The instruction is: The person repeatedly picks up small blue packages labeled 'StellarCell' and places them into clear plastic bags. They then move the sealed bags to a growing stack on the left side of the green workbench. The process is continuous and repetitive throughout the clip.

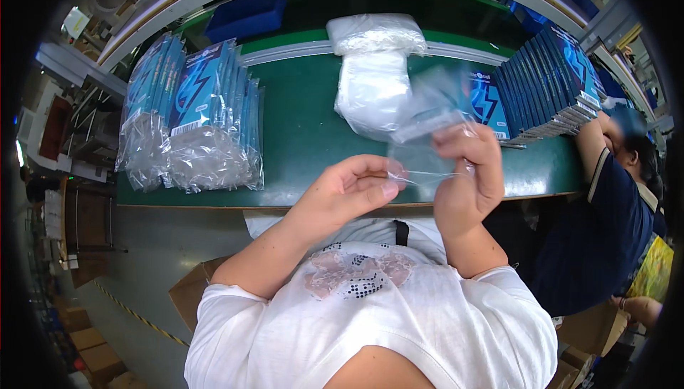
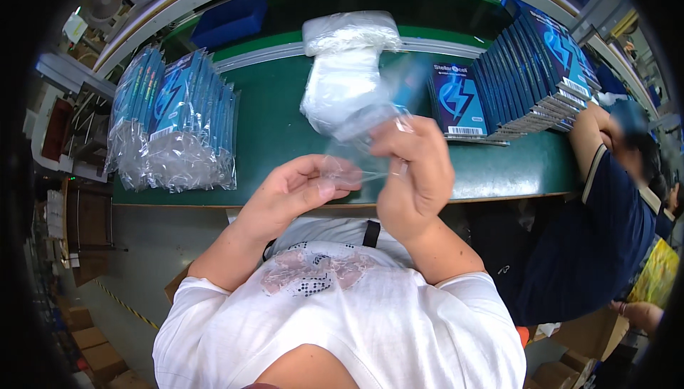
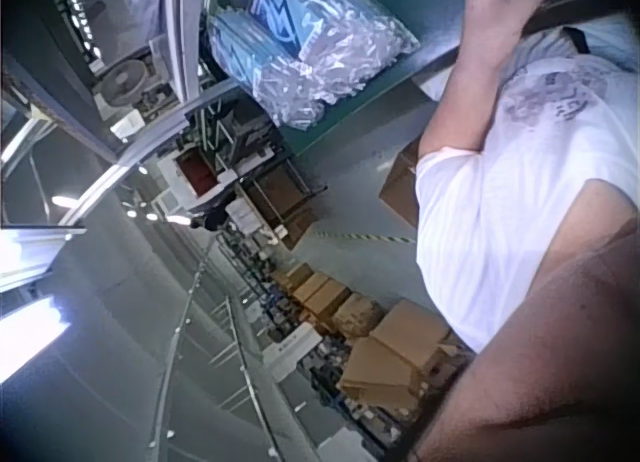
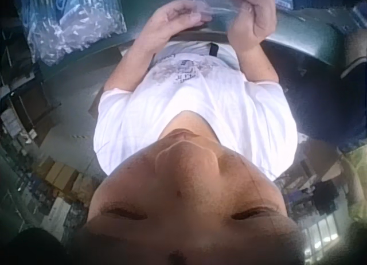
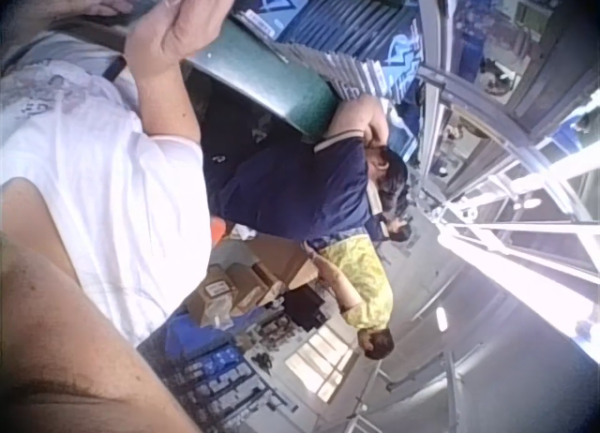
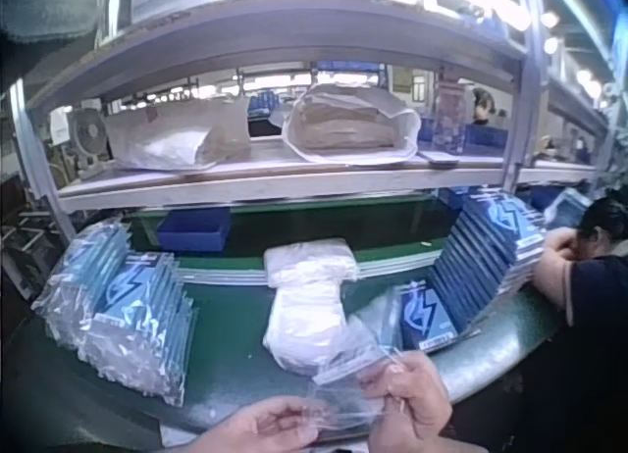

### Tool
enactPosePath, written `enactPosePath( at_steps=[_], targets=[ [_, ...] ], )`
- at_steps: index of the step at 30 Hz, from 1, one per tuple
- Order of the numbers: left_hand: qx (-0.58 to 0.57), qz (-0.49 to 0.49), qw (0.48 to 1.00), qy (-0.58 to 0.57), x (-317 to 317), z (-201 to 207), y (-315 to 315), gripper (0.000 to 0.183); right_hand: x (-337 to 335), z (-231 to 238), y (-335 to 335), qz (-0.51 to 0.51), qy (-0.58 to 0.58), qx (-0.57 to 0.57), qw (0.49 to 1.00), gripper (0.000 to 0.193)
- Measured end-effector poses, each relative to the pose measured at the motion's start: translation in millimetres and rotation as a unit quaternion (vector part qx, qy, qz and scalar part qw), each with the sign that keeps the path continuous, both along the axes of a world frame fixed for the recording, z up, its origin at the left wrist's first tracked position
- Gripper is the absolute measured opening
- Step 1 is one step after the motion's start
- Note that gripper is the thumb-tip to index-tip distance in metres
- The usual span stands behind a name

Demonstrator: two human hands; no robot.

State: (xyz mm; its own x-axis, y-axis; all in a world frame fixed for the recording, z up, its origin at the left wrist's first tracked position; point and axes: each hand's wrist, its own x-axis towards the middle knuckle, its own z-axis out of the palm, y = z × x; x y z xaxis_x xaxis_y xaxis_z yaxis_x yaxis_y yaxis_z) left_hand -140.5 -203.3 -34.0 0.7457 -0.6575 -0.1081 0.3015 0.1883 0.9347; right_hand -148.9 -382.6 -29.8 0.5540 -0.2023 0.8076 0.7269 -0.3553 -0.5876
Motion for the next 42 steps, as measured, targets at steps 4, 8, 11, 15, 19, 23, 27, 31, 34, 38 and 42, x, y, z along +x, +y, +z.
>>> enactPosePath(
  at_steps=[4, 8, 11, 15, 19, 23, 27, 31, 34, 38, 42],
  targets=[
    [-0.04, 0.033, 0.994, 0.101, 6.7, 3.6, -0.6, 0.04, -3.4, 4.2, -0.4, 0.104, 0.038, -0.081, 0.99, 0.012],
    [-0.149, 0.04, 0.957, 0.246, 10.1, -1.2, 3.9, 0.042, -7.0, -2.9, 34.8, 0.24, 0.091, -0.165, 0.952, 0.027],
    [-0.156, 0.141, 0.967, 0.146, 10.1, 16.5, 13.0, 0.046, -7.2, -3.2, 40.8, 0.329, 0.057, -0.131, 0.933, 0.04],
    [-0.073, 0.403, 0.887, -0.215, 21.5, 52.8, 35.9, 0.062, -8.0, -0.9, 31.5, 0.341, 0.13, -0.058, 0.929, 0.05],
    [0.279, 0.5, 0.575, -0.584, 55.4, 71.9, 83.7, 0.048, -3.9, -7.4, 18.5, 0.29, 0.202, -0.07, 0.933, 0.04],
    [0.46, 0.432, 0.569, -0.528, 64.5, 62.1, 103.1, 0.041, 1.7, -17.2, 4.0, 0.265, 0.228, -0.06, 0.935, 0.037],
    [0.532, 0.411, 0.553, -0.492, 69.1, 53.6, 107.3, 0.038, 12.0, -14.1, -23.8, 0.2, 0.257, -0.028, 0.945, 0.029],
    [0.58, 0.422, 0.476, -0.51, 75.2, 50.8, 106.7, 0.042, 25.9, -1.7, -61.7, 0.089, 0.259, 0.07, 0.959, 0.025],
    [0.503, 0.447, 0.464, -0.576, 64.8, 57.8, 70.9, 0.036, 42.5, 1.2, -89.8, -0.117, 0.197, -0.135, 0.964, 0.036],
    [0.363, 0.205, 0.614, -0.67, 56.0, 43.2, 24.7, 0.022, 63.3, -41.6, -114.4, -0.276, 0.309, -0.387, 0.824, 0.067],
    [0.396, 0.1, 0.625, -0.665, 76.0, -11.1, 10.4, 0.019, 58.3, -50.2, -99.0, -0.32, 0.301, -0.407, 0.8, 0.067]
  ],
)
